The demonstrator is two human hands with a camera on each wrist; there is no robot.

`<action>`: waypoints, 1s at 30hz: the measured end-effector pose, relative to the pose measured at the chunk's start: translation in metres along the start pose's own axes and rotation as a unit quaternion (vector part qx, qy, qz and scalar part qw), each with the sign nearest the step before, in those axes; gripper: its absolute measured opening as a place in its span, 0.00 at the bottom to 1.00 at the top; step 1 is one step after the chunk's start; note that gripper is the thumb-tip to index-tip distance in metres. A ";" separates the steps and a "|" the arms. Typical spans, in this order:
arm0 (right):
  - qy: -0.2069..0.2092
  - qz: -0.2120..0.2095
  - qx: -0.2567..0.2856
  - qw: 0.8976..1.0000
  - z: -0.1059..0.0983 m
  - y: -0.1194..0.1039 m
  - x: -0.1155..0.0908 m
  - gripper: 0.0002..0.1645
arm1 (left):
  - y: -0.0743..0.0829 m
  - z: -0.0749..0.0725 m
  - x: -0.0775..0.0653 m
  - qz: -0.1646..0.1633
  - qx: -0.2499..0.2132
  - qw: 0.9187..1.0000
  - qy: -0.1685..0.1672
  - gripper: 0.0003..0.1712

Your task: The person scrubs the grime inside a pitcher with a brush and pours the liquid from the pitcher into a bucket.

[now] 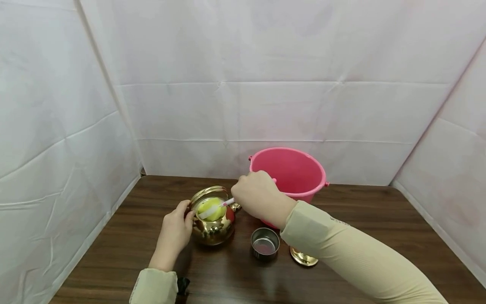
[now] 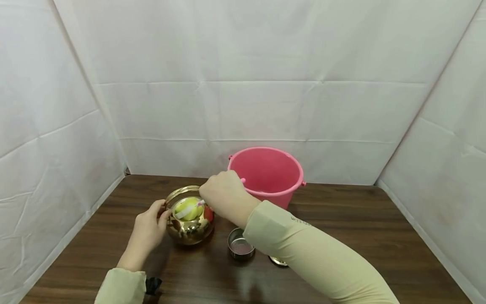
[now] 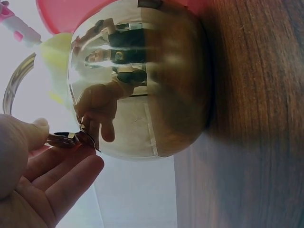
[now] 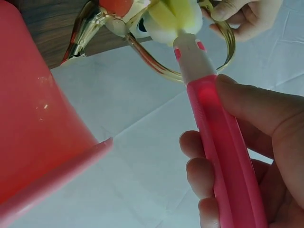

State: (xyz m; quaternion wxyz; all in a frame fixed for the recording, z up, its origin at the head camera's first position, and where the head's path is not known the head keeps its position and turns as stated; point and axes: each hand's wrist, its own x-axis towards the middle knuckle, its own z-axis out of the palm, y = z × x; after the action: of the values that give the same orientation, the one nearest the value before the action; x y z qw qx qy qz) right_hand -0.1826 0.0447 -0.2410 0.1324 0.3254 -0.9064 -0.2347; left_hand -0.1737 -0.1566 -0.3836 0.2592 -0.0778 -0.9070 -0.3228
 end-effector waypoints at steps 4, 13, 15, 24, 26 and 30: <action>0.002 -0.004 -0.003 1.000 0.001 -0.002 0.000 0.08 | -0.002 0.000 0.000 -0.002 0.000 1.000 -0.006 0.11; 0.018 -0.007 -0.023 1.000 0.001 -0.005 -0.002 0.06 | -0.002 0.000 -0.001 0.003 -0.009 1.000 -0.001 0.11; 0.020 -0.007 -0.028 0.999 0.000 -0.005 -0.003 0.06 | -0.001 0.001 0.000 0.011 -0.007 1.000 0.009 0.11; -0.007 0.008 -0.027 1.000 -0.010 -0.002 -0.008 0.05 | -0.002 0.001 0.002 -0.003 -0.007 1.000 -0.004 0.11; -0.008 0.008 -0.025 1.000 -0.012 -0.001 -0.009 0.04 | -0.002 0.001 0.002 -0.009 -0.006 1.000 -0.010 0.11; -0.002 0.004 -0.020 1.000 -0.012 0.000 -0.011 0.03 | -0.004 0.000 0.003 -0.007 -0.006 1.000 -0.009 0.11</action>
State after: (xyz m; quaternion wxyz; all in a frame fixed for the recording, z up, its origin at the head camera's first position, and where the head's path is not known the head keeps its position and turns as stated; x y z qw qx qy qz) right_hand -0.1698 0.0476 -0.2313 0.1374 0.3187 -0.9032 -0.2527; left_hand -0.1772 -0.1596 -0.3845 0.2485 -0.0761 -0.9079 -0.3288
